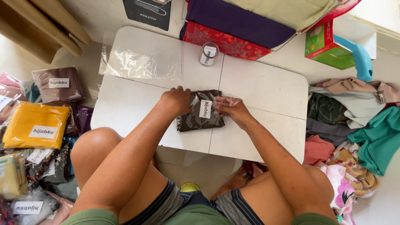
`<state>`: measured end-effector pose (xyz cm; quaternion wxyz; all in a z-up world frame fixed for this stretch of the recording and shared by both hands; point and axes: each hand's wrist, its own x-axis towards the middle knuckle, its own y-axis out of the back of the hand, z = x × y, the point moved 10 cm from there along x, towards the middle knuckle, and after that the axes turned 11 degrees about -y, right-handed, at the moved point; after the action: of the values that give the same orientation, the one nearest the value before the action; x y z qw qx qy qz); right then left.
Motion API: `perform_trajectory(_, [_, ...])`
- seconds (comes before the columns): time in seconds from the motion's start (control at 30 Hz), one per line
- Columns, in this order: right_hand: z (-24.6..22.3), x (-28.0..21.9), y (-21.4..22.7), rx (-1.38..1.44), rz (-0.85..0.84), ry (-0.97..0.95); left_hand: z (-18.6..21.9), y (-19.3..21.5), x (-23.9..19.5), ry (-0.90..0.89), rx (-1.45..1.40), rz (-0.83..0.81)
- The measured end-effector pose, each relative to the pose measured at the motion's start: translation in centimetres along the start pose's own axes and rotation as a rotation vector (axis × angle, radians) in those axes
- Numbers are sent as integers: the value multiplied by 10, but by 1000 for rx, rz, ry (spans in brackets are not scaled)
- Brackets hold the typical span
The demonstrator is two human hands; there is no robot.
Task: The person folds a brown piece of fabric on a white table using a lint roller to smooth it out. They then place the folded fabric into a clear plastic bag and seal it.
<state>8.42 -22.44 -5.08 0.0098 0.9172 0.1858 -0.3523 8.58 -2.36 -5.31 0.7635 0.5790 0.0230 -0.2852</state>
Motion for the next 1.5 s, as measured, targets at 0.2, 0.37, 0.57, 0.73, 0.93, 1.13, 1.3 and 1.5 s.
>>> perform_trajectory(0.2, [4,-8,-8,-6,-72,-7,-3,-9,0,0,20,17])
perform_trajectory(0.37, [7,-8,-9,-21,-142,32,-7,-13,0,-4,26,-25])
perform_trajectory(0.57, [9,-15,-26,-4,-257,50,-11,-17,-4,15,21,-59])
perform_trajectory(0.73, [16,-5,-11,2,-197,36,-16,-18,-11,28,3,-45])
perform_trajectory(0.93, [10,-22,38,-312,-76,-99,-28,-37,-11,55,-23,-3])
perform_trajectory(1.13, [19,-18,88,-442,-33,-137,-31,-42,-14,83,-23,51])
perform_trajectory(1.3, [-10,-24,157,-177,520,97,4,-15,-74,216,-83,-274])
perform_trajectory(1.5, [48,-28,65,-242,218,-353,26,9,-36,128,-529,190])
